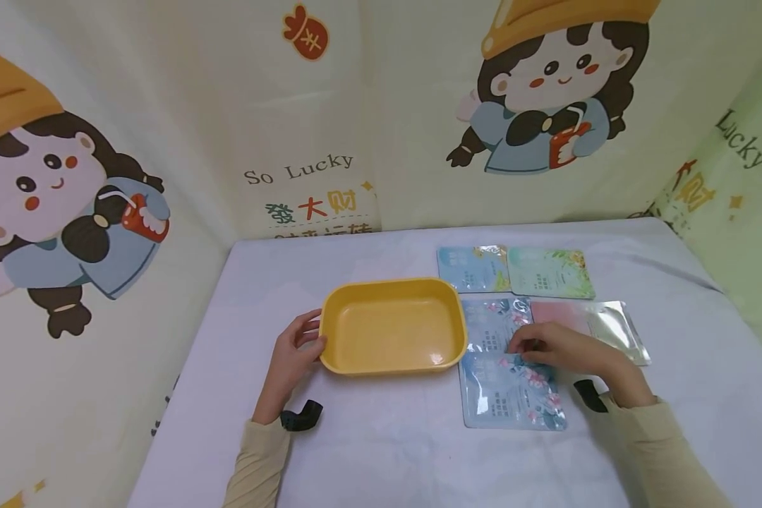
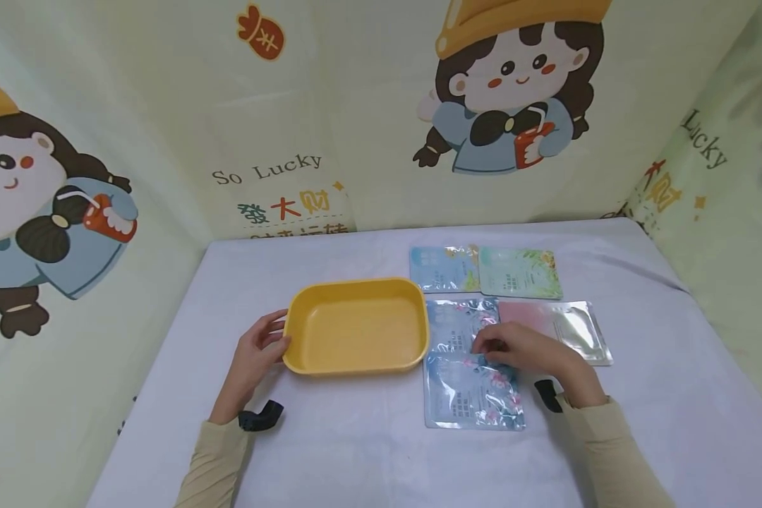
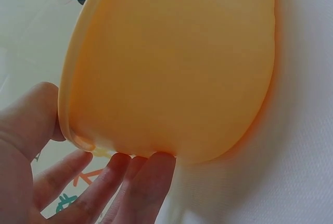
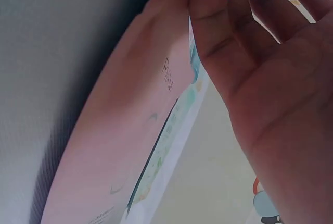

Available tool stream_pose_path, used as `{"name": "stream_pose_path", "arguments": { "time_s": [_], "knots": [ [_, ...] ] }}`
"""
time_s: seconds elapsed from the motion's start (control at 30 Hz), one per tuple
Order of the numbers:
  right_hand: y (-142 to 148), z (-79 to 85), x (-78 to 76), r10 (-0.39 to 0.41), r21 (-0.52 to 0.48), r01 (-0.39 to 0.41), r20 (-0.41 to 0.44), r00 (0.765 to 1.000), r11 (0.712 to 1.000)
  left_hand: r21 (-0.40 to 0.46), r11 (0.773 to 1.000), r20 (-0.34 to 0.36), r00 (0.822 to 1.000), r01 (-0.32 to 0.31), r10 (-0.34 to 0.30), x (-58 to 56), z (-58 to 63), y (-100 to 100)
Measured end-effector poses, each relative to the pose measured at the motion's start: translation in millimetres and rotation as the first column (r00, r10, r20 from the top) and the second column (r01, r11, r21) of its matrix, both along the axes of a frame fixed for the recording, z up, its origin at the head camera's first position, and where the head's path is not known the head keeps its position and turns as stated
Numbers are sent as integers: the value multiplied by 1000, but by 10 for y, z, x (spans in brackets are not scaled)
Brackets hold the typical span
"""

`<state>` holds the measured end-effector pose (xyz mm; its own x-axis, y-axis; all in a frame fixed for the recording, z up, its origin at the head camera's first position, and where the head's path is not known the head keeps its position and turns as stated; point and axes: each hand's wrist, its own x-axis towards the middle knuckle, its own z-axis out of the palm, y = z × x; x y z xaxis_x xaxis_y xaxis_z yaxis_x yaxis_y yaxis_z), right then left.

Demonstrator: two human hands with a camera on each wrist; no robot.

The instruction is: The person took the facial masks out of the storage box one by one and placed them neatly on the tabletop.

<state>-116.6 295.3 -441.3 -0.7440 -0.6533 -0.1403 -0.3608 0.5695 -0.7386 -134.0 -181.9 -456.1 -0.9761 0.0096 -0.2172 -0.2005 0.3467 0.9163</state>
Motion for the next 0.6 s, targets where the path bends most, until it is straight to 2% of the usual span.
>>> {"name": "stream_pose_path", "arguments": {
  "time_s": [0.17, 0.3, 0.33, 0.43, 0.53, 0.6],
  "knots": [
    [-35, -20, 16, -13, 53, 14, -20, 1000, 999, -8, 1000, -2, 1000, -1, 1, 8, 5, -9],
    [-40, -15, 23, -24, 81, 25, -22, 999, 996, -13, 1000, 4, 1000, 7, -6, 39, 151, 51],
    [-41, -12, 23, -24, 86, 25, -20, 1000, 996, -15, 1000, 9, 1000, 8, -8, 36, 151, 55],
    [-46, -3, 24, -22, 89, 24, -24, 999, 996, -10, 1000, 0, 1000, 10, -10, 35, 118, 47],
    [-48, -6, 29, -21, 91, 24, -36, 999, 996, -12, 1000, -7, 1000, 1, -1, 1, -34, 1],
    [-47, -16, 31, -23, 96, 27, -45, 999, 995, -15, 1000, -21, 1000, 0, 0, 9, -46, 0]
  ]
}}
